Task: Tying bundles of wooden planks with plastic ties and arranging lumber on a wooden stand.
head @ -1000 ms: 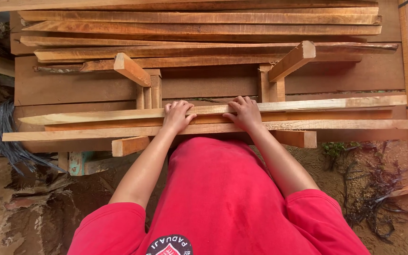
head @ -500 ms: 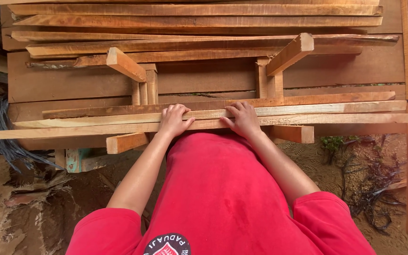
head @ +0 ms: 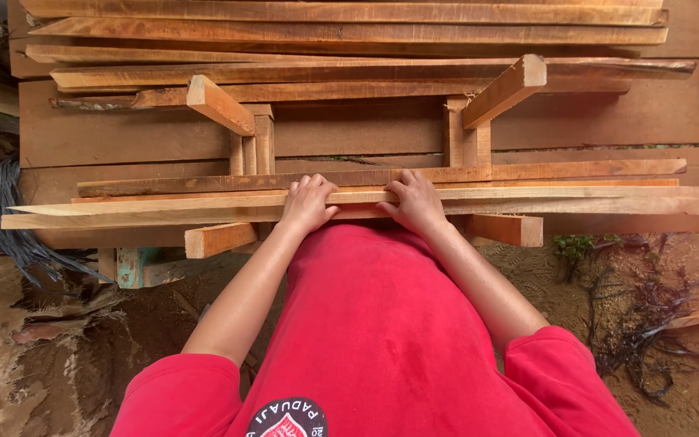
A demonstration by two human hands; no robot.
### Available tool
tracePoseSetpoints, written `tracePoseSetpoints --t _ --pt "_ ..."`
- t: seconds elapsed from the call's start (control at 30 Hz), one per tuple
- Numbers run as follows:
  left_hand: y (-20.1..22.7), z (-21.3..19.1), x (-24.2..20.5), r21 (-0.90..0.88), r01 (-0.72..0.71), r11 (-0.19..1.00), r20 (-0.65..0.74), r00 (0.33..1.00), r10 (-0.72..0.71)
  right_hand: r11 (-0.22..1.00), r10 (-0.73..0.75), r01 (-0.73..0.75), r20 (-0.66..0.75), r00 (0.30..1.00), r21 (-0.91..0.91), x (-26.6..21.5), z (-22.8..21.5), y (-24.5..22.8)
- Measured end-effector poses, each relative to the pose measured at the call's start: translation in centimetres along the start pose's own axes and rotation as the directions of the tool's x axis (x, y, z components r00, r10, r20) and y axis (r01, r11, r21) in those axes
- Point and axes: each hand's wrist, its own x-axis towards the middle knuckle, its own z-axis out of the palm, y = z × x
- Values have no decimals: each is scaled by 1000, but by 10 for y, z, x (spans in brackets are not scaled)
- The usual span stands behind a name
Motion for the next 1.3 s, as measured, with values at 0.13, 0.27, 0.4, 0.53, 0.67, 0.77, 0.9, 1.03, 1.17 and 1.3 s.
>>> tracePoseSetpoints --t 0.13,0.27,0.4,0.53,0.67,0.77,0.9,1.03,1.17,1.3 --pt "15 -13 -15 -78 -1 997 -1 1000 1 996 -17 17 -6 1000 85 -4 -9 -6" --pt "18 -20 -21 -93 -6 996 4 1000 6 997 -69 68 17 998 48 -7 4 6" --pt "21 -25 -32 -38 -43 998 -35 998 42 989 -149 149 4 989 -23 -13 3 8" --pt "25 -28 -41 -46 -17 999 -31 999 15 993 -116 116 46 992 -5 -13 -20 -3" --pt "12 2 -33 -6 14 1000 25 1000 -14 996 -75 83 166 983 -44 -16 -20 5" --pt "19 -12 -29 -11 24 1000 42 999 -23 994 -59 77 229 972 -73 -17 -22 8" --pt "23 -29 -34 -40 12 999 88 996 -9 990 -29 68 294 955 -125 -19 -17 11" --pt "26 -37 -31 -22 -19 1000 99 995 21 988 -26 73 322 946 -135 -15 -29 5" --pt "26 -39 -30 -37 -26 999 113 993 30 994 -12 46 313 950 -101 -18 -25 1" --pt "28 -45 -29 -63 -35 997 104 994 42 999 -30 35 271 962 -15 -19 -37 -6"
